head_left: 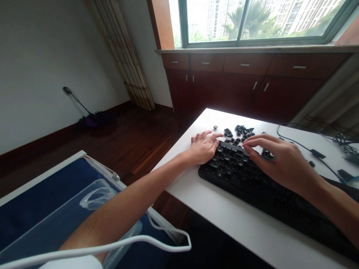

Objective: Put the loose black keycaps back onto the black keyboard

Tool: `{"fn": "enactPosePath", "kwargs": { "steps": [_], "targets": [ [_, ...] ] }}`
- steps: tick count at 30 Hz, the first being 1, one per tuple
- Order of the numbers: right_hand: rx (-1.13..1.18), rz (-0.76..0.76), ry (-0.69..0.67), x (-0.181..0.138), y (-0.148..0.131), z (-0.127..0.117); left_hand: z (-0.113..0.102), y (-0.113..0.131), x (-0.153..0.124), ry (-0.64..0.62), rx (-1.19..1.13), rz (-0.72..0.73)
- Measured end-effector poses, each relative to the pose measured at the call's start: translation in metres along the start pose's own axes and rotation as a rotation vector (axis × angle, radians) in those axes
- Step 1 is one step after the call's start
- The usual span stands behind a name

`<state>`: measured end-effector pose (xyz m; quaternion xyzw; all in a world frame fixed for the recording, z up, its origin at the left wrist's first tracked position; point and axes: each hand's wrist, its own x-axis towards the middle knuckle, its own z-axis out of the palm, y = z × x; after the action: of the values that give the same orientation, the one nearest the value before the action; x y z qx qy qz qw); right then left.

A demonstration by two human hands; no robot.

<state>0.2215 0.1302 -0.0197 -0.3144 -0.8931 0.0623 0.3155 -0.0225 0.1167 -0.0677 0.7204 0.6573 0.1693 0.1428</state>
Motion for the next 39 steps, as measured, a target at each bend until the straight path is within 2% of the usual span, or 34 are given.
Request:
{"fn": "enactPosePath", "kwargs": {
  "steps": [6,11,15,17,19,22,25,27,29,34,39],
  "targets": [
    [-0.053,0.058,0.034,-0.017,0.019,-0.022,-0.003,0.002,-0.002,-0.044,0.017,-0.031],
    [-0.050,0.113,0.012,-0.038,0.033,-0.032,-0.006,0.001,-0.006,-0.008,-0.067,-0.022],
    [-0.019,0.145,-0.069,-0.059,0.031,-0.029,-0.009,-0.002,0.006,0.086,-0.205,-0.094],
    [-0.025,0.162,-0.115,-0.065,0.027,-0.023,-0.013,0.000,0.019,0.144,-0.251,-0.039],
    [-0.038,0.171,-0.141,-0.069,0.024,-0.017,-0.019,0.005,0.033,0.154,-0.239,0.102],
    [-0.045,0.162,-0.127,-0.070,0.021,-0.010,-0.031,0.019,0.053,0.044,-0.100,0.273],
    [-0.021,0.170,-0.080,-0.071,0.020,-0.011,-0.041,0.029,0.067,-0.075,0.033,0.323],
    [-0.001,0.195,-0.052,-0.075,0.022,-0.017,-0.044,0.029,0.072,-0.121,0.027,0.331],
    [0.000,0.230,-0.030,-0.081,0.029,-0.026,-0.043,0.024,0.074,-0.115,-0.031,0.337],
    [-0.058,0.267,0.056,-0.098,0.058,-0.050,-0.028,0.011,0.075,0.069,-0.078,0.367],
    [-0.047,0.304,0.152,-0.115,0.073,-0.053,-0.013,0.014,0.075,0.094,-0.033,0.349]
  ]
}}
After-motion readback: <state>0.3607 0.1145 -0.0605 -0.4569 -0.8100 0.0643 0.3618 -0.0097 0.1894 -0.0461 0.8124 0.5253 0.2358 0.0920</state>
